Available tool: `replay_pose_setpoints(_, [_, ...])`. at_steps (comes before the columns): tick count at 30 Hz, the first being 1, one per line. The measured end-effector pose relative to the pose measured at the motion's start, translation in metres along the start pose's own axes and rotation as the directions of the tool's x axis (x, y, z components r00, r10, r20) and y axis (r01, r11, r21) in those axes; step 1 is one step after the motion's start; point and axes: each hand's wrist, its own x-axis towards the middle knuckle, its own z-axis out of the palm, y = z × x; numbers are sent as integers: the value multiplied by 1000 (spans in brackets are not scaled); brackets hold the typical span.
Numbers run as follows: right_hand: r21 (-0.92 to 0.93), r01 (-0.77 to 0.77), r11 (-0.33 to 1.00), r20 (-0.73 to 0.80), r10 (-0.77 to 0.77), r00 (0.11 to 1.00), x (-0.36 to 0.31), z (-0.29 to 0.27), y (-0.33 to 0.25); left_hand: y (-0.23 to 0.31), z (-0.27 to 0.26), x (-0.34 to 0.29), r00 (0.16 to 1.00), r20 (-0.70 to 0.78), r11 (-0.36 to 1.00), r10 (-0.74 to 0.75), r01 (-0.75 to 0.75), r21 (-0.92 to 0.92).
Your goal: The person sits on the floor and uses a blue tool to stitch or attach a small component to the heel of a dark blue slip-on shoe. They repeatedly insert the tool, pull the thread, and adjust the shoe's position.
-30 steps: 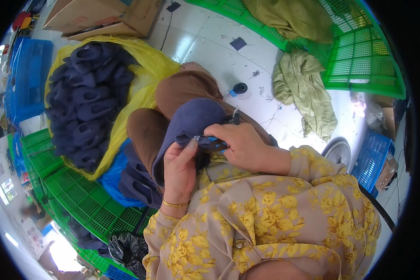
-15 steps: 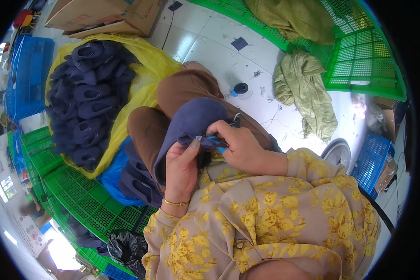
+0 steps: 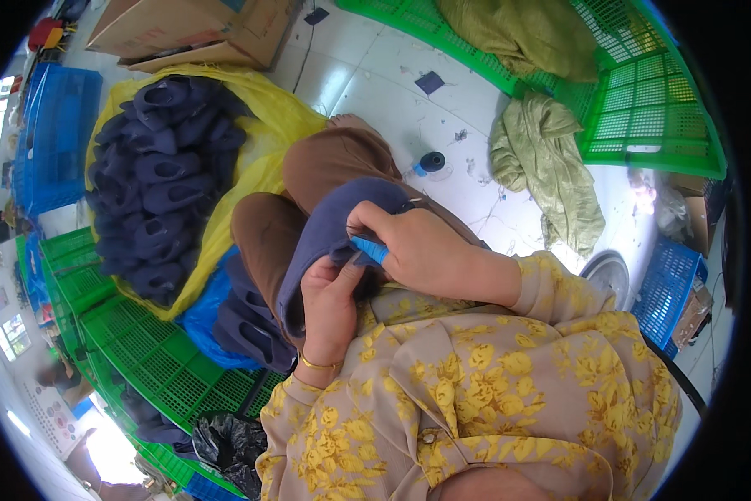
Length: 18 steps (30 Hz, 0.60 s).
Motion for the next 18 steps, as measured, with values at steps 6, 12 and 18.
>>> replay_pose_setpoints(6, [-161, 323, 933, -327, -359, 874, 3, 3, 1, 16, 9, -9, 997, -70, 982, 44, -30, 184])
replay_pose_setpoints(12, [987, 59, 147, -58, -8, 998, 6, -63, -8, 25, 4, -10, 997, -77, 965, 13, 7, 262])
replay_pose_setpoints(18, [822, 453, 346, -529, 166, 832, -30, -220, 48, 30, -5, -9, 995, -76, 950, -63, 83, 300])
